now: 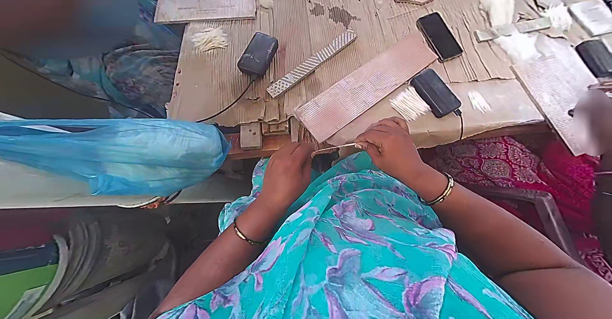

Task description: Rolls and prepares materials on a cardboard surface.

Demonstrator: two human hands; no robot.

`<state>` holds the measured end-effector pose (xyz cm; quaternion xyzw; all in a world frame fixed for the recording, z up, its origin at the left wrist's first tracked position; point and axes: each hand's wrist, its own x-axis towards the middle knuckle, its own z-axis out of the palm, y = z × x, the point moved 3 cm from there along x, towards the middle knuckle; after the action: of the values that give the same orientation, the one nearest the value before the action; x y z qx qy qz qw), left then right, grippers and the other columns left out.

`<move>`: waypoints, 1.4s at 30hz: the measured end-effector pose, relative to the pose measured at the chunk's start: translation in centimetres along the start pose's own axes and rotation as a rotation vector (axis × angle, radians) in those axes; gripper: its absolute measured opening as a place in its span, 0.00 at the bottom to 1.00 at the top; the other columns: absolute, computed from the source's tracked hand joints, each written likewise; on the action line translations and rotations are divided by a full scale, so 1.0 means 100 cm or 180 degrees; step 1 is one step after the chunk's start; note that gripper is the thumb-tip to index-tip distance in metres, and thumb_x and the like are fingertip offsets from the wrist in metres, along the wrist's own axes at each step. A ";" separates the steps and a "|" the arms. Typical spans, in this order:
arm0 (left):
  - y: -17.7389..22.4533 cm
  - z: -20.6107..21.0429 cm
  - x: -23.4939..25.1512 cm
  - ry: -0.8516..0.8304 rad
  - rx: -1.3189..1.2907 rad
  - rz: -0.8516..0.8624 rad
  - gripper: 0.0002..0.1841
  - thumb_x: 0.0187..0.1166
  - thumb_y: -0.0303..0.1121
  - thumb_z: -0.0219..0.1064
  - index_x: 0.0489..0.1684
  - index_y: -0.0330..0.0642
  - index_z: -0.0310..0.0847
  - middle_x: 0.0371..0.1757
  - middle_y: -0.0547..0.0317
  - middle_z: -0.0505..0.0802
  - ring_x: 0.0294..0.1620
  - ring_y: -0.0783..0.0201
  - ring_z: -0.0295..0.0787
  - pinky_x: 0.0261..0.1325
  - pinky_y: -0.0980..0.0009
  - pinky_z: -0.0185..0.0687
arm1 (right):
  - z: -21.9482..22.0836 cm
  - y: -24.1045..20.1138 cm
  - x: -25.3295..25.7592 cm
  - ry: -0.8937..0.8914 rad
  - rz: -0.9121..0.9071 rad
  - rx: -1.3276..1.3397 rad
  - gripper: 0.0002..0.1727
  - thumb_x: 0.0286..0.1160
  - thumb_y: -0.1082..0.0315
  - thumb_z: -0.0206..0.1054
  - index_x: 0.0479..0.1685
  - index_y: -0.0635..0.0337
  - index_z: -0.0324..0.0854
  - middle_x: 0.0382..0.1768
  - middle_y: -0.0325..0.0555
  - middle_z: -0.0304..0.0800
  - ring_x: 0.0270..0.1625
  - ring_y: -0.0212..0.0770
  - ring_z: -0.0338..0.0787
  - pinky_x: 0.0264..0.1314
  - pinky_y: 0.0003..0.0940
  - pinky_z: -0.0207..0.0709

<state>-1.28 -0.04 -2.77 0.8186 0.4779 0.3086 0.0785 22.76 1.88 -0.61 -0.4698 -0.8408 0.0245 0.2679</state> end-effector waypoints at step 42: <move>-0.066 0.061 0.041 0.0156 -0.2799 -0.3038 0.15 0.90 0.37 0.62 0.65 0.37 0.73 0.46 0.52 0.84 0.33 0.66 0.79 0.38 0.69 0.78 | 0.050 0.059 0.117 -0.0221 -0.0271 -0.0026 0.13 0.82 0.63 0.63 0.54 0.55 0.92 0.59 0.55 0.91 0.69 0.65 0.82 0.70 0.69 0.63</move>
<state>-1.12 7.88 -8.65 0.4005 0.6199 0.4253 0.5239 20.15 15.64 -1.69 -0.4335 -0.8689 0.0259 0.2375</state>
